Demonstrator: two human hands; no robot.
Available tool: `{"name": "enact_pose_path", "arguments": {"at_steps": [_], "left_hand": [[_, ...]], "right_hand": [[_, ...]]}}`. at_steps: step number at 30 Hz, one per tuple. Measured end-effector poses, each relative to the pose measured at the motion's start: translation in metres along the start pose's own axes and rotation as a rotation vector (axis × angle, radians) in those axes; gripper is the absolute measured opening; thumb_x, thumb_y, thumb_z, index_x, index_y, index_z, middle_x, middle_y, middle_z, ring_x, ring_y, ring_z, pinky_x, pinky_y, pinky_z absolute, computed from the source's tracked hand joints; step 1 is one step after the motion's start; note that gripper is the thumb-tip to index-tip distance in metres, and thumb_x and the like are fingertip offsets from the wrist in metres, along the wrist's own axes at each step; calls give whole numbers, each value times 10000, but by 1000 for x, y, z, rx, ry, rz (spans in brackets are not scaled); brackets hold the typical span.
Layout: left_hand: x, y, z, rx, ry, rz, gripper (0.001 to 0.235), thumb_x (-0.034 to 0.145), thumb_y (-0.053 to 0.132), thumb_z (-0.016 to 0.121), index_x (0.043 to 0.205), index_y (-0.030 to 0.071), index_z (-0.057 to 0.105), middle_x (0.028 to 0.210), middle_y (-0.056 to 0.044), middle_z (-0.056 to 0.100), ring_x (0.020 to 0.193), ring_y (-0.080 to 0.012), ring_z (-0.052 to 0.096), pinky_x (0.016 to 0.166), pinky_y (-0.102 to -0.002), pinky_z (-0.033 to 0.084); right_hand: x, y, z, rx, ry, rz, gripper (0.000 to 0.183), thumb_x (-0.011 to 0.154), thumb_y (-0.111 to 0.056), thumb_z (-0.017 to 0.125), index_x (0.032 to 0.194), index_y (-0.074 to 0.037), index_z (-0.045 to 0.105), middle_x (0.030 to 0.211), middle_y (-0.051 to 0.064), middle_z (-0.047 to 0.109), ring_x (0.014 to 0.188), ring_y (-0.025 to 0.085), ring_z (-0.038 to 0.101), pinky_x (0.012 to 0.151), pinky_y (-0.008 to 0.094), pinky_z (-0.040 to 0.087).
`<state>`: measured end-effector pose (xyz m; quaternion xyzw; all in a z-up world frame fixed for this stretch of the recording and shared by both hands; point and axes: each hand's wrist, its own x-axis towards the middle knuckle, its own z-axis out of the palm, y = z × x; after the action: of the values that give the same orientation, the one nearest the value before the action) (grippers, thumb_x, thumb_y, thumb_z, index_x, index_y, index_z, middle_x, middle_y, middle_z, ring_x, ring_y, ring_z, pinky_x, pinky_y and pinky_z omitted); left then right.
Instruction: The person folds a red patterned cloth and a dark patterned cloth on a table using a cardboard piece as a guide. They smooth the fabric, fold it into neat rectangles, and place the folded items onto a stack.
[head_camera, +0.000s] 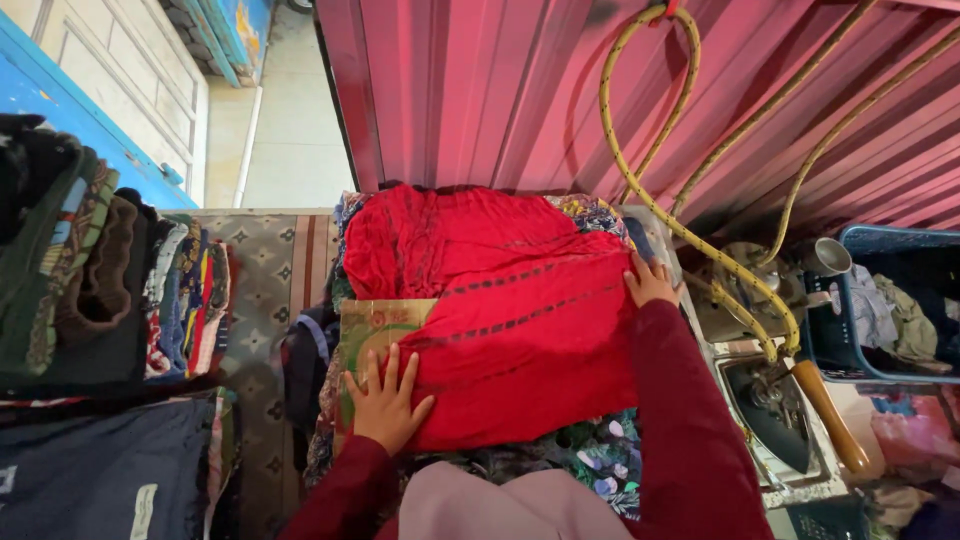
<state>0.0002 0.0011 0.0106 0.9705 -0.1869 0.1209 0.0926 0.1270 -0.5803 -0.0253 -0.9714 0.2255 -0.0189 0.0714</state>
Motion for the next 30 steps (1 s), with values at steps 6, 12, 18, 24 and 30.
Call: {"name": "enact_pose_path", "arguments": {"at_steps": [6,12,18,24,30], "left_hand": [[1,1,-1,44,-44,3,824,856,653,525,1546,239,350,1640,-123,239,1490,-452,205,1076,-811,178],[2,0,0,31,-74,2,835,848,658,528,1546,239,342,1637,-123,234,1487,-452,198,1074,-815,175],[2,0,3,30,-40,5,825,850,651,523,1544,242,344,1642,-123,229,1499,-445,189,1079,-813,166],[4,1,-3,-9,-52,-7,836,839,654,522,1537,232,338,1629,-124,221,1491,-451,171,1079,-812,135],[4,1,-7,-11,-49,8,820,862,637,514,1548,229,324,1643,-125,204,1493,-450,163,1079,-803,117]], "right_hand": [[-92,-128,-35,7,398,-586,491,846,-246,670,1328,-158,630,1415,83,602,1422,321,484,1171,516,431],[-172,-229,-67,169,316,-1414,510,671,-252,667,1175,-216,735,1290,139,666,1204,340,582,933,577,437],[-24,-150,-21,247,414,-674,350,907,-56,537,1194,-145,718,1313,145,664,1261,341,606,1083,491,490],[65,-74,-21,122,210,-313,244,826,-283,791,1050,-192,757,1206,126,681,1166,398,605,959,542,471],[177,4,60,533,289,-230,208,939,-283,737,1052,-125,662,983,123,729,952,343,716,875,487,562]]}}
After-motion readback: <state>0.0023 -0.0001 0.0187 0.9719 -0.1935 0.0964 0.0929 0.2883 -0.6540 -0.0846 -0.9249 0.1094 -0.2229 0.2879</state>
